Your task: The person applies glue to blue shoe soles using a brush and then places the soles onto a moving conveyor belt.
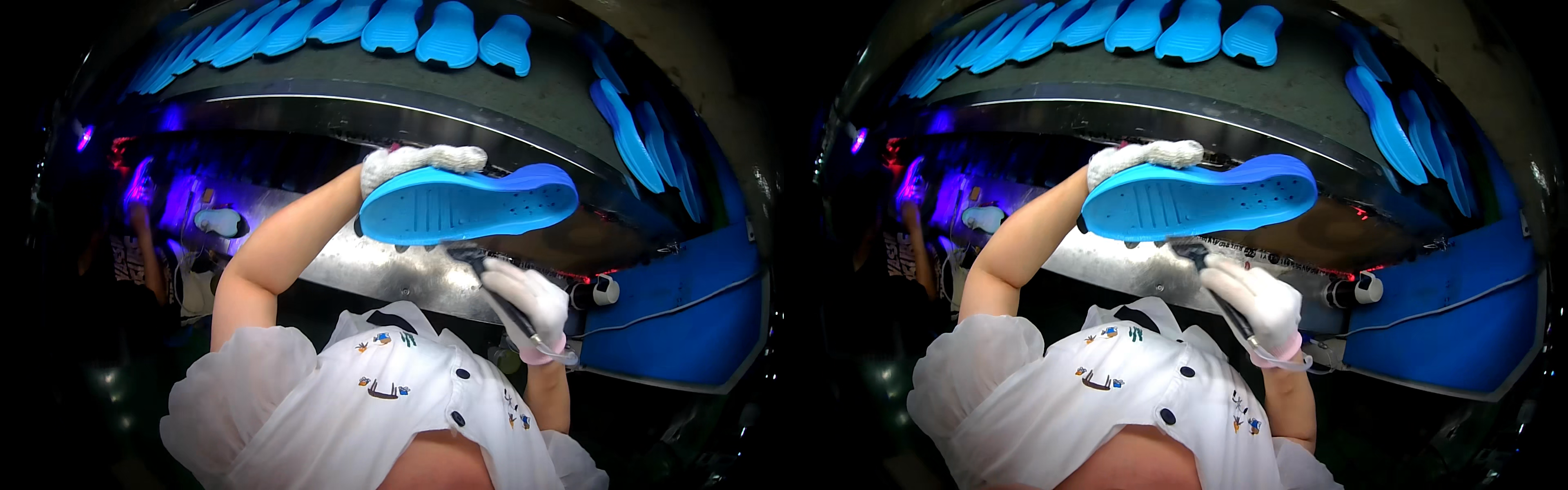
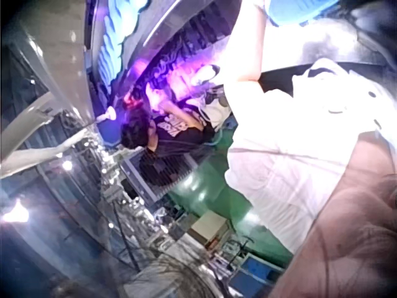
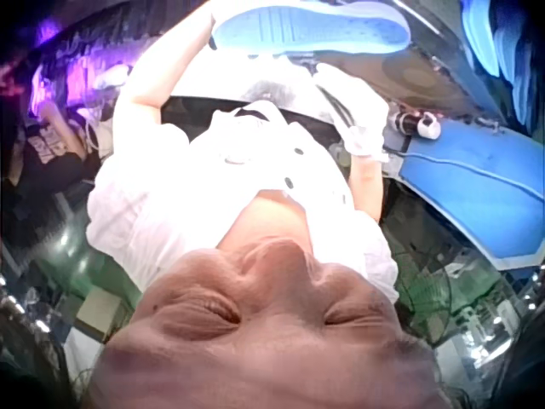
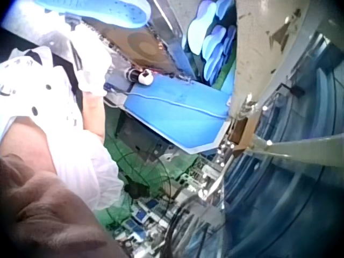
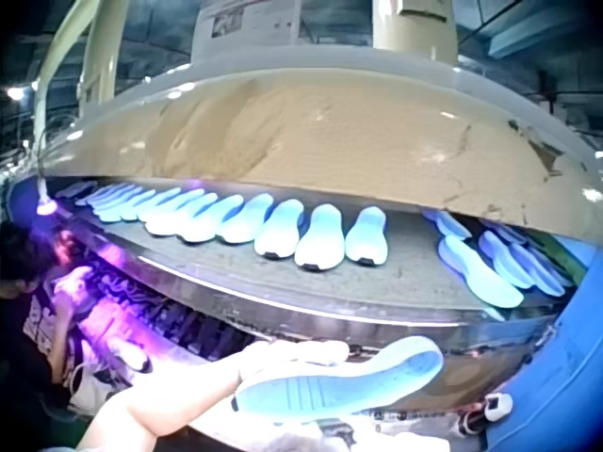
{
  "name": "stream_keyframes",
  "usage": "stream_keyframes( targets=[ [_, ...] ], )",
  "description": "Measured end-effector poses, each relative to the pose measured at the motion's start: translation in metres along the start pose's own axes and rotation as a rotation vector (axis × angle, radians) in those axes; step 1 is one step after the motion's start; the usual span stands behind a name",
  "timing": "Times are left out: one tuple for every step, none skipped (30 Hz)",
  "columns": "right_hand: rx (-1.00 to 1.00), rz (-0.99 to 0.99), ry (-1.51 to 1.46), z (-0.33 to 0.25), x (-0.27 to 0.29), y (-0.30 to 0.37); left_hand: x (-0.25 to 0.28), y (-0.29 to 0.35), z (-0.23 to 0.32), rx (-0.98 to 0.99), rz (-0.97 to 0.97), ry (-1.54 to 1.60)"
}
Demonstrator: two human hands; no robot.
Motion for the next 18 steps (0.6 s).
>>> stream_keyframes(
  targets=[
    [-0.032, 0.069, -0.006, 0.008, 0.007, -0.002, -0.003, 0.0, -0.004, 0.055, -0.031, 0.019],
    [-0.061, 0.136, -0.016, 0.015, 0.015, -0.003, 0.002, -0.003, -0.012, 0.055, -0.096, 0.045],
    [-0.076, 0.143, -0.131, 0.024, 0.014, 0.001, 0.015, -0.019, -0.03, -0.066, -0.074, 0.119],
    [-0.005, 0.094, -0.193, 0.022, 0.016, 0.007, 0.007, -0.023, -0.023, -0.103, -0.062, 0.145],
    [-0.011, 0.106, -0.261, 0.015, 0.021, 0.011, -0.001, -0.026, -0.018, -0.139, -0.051, 0.172],
    [-0.016, 0.117, -0.328, 0.008, 0.026, 0.015, -0.009, -0.031, -0.011, -0.178, -0.041, 0.194],
    [-0.025, 0.144, -0.317, 0.01, 0.029, 0.024, -0.032, -0.039, 0.011, -0.226, -0.482, 0.319],
    [-0.042, 0.223, -0.353, 0.013, 0.035, 0.029, -0.038, -0.047, 0.044, -0.297, -0.673, 0.371],
    [-0.109, 0.279, -0.386, 0.022, 0.04, 0.036, -0.044, -0.053, 0.076, -0.356, -0.87, 0.419],
    [-0.183, 0.336, -0.421, 0.032, 0.043, 0.045, -0.047, -0.067, 0.108, -0.372, -0.888, 0.665],
    [-0.185, 0.419, -0.399, 0.039, 0.046, 0.046, -0.05, -0.082, 0.139, -0.39, -0.921, 0.913],
    [-0.282, 0.489, -0.407, 0.047, 0.047, 0.05, -0.047, -0.1, 0.163, -0.309, -0.976, 1.427],
    [-0.322, 0.536, -0.42, 0.048, 0.046, 0.053, -0.043, -0.118, 0.182, -0.214, -0.986, 1.938],
    [-0.366, 0.578, -0.415, 0.048, 0.044, 0.054, -0.037, -0.137, 0.194, -0.08, -0.965, 2.46],
    [-0.366, 0.579, -0.399, 0.048, 0.041, 0.057, -0.038, -0.153, 0.198, 0.092, -0.877, 2.971],
    [-0.363, 0.587, -0.384, 0.05, 0.04, 0.062, -0.047, -0.161, 0.196, 0.323, -0.697, 3.461],
    [-0.413, 0.596, -0.381, 0.049, 0.041, 0.067, -0.047, -0.153, 0.204, 0.502, -1.117, 3.571],
    [-0.46, 0.638, -0.42, 0.054, 0.04, 0.075, -0.041, -0.139, 0.199, 0.706, -1.591, 3.601]
  ],
)
Point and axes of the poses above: each hand's wrist, its own y-axis away from the middle knuckle, its own x-axis out of the back of the hand, z = x × y, the point moved 7 cm from there along -y, towards the middle knuckle, and after that the axes turned 11 degrees about -y, right-handed, at the moved point
